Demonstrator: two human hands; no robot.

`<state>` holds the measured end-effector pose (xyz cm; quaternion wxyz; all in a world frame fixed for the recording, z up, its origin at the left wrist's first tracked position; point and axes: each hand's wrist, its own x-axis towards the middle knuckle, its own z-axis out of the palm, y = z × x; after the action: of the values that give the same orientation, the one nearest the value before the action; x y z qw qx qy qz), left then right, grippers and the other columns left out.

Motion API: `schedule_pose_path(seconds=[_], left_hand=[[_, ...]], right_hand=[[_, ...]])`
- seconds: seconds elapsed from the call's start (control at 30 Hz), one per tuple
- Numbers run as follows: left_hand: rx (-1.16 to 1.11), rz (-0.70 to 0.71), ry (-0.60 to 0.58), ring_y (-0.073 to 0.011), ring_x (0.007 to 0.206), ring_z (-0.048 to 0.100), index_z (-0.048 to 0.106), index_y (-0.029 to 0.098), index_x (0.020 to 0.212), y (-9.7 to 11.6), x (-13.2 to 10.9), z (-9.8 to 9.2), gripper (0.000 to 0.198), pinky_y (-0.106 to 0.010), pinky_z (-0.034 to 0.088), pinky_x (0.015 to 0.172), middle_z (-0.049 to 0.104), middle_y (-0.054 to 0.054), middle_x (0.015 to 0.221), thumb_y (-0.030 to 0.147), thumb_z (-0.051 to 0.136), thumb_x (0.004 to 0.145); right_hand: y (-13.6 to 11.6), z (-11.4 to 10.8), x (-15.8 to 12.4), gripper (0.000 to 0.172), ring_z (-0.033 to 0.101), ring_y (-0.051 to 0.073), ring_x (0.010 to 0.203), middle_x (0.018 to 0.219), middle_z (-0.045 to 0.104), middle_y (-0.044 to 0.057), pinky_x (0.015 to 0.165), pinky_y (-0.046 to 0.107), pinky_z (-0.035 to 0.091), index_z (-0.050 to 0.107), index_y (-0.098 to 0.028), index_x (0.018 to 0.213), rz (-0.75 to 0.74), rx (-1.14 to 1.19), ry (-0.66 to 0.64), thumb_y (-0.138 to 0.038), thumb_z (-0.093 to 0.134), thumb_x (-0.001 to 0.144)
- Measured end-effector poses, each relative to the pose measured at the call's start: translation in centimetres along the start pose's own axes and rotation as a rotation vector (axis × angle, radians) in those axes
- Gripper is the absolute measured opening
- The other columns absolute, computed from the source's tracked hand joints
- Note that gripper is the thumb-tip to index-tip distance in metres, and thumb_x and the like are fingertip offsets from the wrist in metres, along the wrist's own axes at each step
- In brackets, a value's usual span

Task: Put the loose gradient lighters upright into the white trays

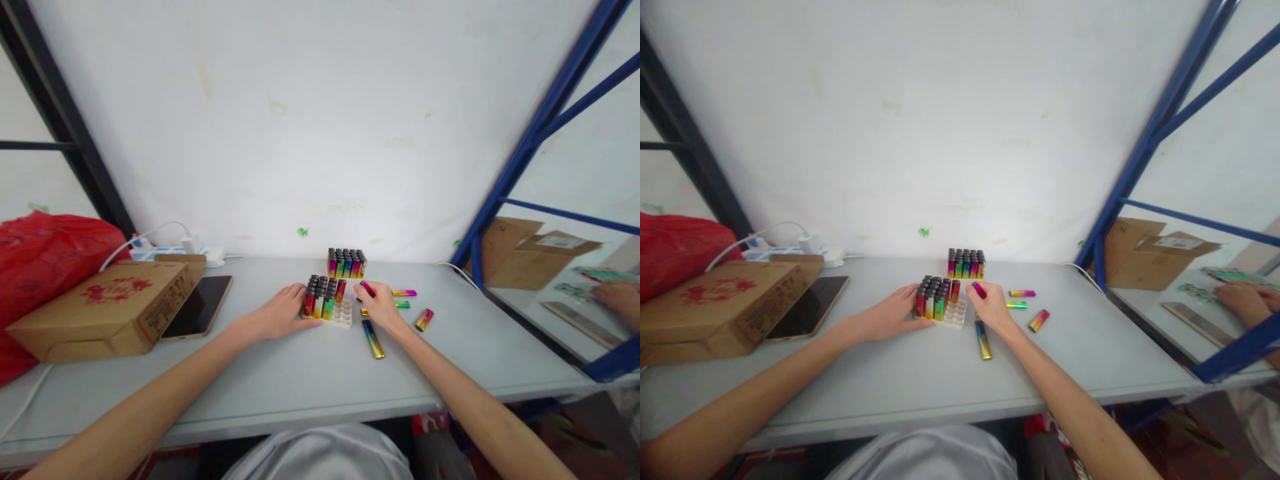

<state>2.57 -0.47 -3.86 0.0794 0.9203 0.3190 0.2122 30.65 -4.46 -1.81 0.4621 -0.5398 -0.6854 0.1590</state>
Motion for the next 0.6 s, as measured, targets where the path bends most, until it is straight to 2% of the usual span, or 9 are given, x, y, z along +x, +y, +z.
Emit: schedule_pose_path(seconds=[0.17,0.33,0.47,0.6], left_hand=[[-0.004,0.006,0.008,-0.0350,0.130,0.055,0.051,0.024,0.142,-0.3,0.0,0.3,0.070,-0.050,0.042,0.113,0.061,-0.013,0.139,0.073,0.058,0.092],[0.006,0.015,0.013,-0.0351,0.130,0.055,0.050,0.024,0.143,-0.8,-0.1,0.6,0.071,-0.049,0.042,0.113,0.060,-0.013,0.139,0.073,0.057,0.092],[0.013,0.021,0.017,-0.0347,0.130,0.056,0.050,0.024,0.142,-0.9,-0.1,0.7,0.070,-0.048,0.042,0.112,0.060,-0.013,0.139,0.073,0.057,0.093],[0.006,0.015,0.010,-0.0345,0.129,0.056,0.051,0.024,0.142,-0.4,-0.1,0.3,0.070,-0.048,0.043,0.112,0.060,-0.013,0.139,0.073,0.057,0.093]], right_hand=[[-0.1,0.2,0.1,0.045,0.034,0.013,0.055,0.055,0.037,-0.003,0.054,0.028,0.025,0.038,-0.023,0.058,0.008,-0.027,-0.010,-0.056,0.047,0.088],[-0.6,-0.3,0.0,0.046,0.043,0.015,0.061,0.062,0.047,-0.003,0.058,0.028,0.032,0.047,-0.022,0.071,-0.037,0.000,-0.054,-0.060,0.046,0.097],[-1.1,-1.2,0.0,0.038,0.051,0.017,0.068,0.073,0.057,0.000,0.064,0.029,0.038,0.050,-0.023,0.083,-0.163,-0.043,-0.135,-0.051,0.040,0.106],[-1.2,-1.7,0.1,0.039,0.056,0.020,0.083,0.088,0.061,0.005,0.079,0.032,0.043,0.053,-0.022,0.081,-0.360,-0.204,-0.189,-0.047,0.042,0.108]])
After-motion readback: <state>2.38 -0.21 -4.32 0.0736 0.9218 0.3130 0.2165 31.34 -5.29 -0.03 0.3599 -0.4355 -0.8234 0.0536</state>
